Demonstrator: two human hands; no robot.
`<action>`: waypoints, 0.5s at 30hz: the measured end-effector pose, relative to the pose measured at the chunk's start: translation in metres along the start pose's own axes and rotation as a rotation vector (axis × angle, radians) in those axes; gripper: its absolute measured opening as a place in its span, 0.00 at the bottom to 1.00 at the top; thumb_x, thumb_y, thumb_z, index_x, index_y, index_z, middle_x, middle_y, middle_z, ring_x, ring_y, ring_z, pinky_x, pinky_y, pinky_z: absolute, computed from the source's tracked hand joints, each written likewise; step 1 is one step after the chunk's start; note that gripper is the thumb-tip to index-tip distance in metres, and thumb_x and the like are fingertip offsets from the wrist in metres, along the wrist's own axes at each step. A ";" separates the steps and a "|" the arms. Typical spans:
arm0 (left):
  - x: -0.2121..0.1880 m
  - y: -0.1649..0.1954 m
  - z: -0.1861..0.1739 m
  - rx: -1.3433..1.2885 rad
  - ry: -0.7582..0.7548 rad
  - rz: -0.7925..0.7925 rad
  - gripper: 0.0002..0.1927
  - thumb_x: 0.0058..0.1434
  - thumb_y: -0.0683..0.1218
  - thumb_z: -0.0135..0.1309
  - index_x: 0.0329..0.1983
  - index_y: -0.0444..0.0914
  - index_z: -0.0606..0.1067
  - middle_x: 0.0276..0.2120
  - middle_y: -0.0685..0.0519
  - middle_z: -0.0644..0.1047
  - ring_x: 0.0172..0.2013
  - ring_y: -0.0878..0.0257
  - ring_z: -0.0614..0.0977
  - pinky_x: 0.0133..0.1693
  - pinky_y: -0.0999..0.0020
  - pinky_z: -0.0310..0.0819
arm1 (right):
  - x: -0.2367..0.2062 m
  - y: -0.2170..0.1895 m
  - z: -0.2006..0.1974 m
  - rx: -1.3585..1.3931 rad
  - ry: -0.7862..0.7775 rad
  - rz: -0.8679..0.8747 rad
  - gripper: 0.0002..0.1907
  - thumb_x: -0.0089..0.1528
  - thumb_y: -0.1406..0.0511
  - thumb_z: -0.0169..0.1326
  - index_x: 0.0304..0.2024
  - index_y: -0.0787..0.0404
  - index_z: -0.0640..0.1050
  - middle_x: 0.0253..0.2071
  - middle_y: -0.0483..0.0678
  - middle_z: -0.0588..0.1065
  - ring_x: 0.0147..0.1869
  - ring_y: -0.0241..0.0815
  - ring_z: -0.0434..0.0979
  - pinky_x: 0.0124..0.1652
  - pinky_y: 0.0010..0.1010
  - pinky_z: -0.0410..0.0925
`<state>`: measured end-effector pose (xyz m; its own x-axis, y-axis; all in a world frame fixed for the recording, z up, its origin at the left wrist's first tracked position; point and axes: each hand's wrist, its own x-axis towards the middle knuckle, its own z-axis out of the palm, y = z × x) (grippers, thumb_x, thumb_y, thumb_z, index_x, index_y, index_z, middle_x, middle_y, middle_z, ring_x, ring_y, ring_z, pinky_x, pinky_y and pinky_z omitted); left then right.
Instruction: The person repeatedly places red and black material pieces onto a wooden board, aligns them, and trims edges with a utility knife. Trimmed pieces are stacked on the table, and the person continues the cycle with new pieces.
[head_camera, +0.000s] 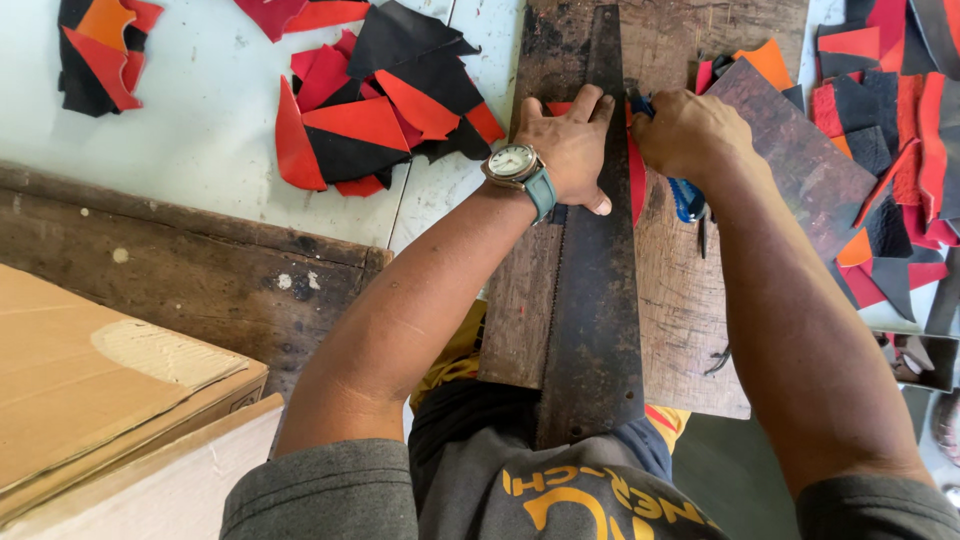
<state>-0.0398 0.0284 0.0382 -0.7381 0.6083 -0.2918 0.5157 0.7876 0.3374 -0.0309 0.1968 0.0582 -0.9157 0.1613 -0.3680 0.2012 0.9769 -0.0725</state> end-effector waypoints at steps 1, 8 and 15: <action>0.000 0.000 0.000 0.000 -0.001 0.003 0.70 0.36 0.67 0.75 0.75 0.33 0.52 0.67 0.49 0.58 0.52 0.52 0.78 0.58 0.50 0.58 | 0.001 0.000 0.001 -0.018 -0.007 -0.013 0.25 0.68 0.51 0.46 0.52 0.63 0.78 0.50 0.66 0.77 0.56 0.67 0.75 0.54 0.54 0.67; 0.006 0.002 0.005 0.067 -0.012 0.041 0.68 0.37 0.69 0.74 0.73 0.31 0.56 0.68 0.49 0.60 0.60 0.57 0.72 0.58 0.47 0.58 | 0.001 -0.006 0.005 -0.124 -0.118 -0.045 0.26 0.70 0.51 0.45 0.52 0.66 0.77 0.48 0.67 0.78 0.54 0.69 0.78 0.52 0.54 0.70; 0.006 0.005 0.003 0.079 -0.046 -0.008 0.72 0.36 0.68 0.75 0.75 0.31 0.50 0.66 0.48 0.59 0.52 0.53 0.78 0.58 0.46 0.55 | -0.037 0.006 0.018 -0.131 -0.185 -0.105 0.25 0.72 0.52 0.41 0.48 0.67 0.77 0.45 0.67 0.79 0.52 0.65 0.80 0.51 0.53 0.72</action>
<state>-0.0399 0.0365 0.0356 -0.7225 0.6047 -0.3353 0.5441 0.7964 0.2640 0.0104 0.1945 0.0542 -0.8476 0.0411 -0.5290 0.0501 0.9987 -0.0026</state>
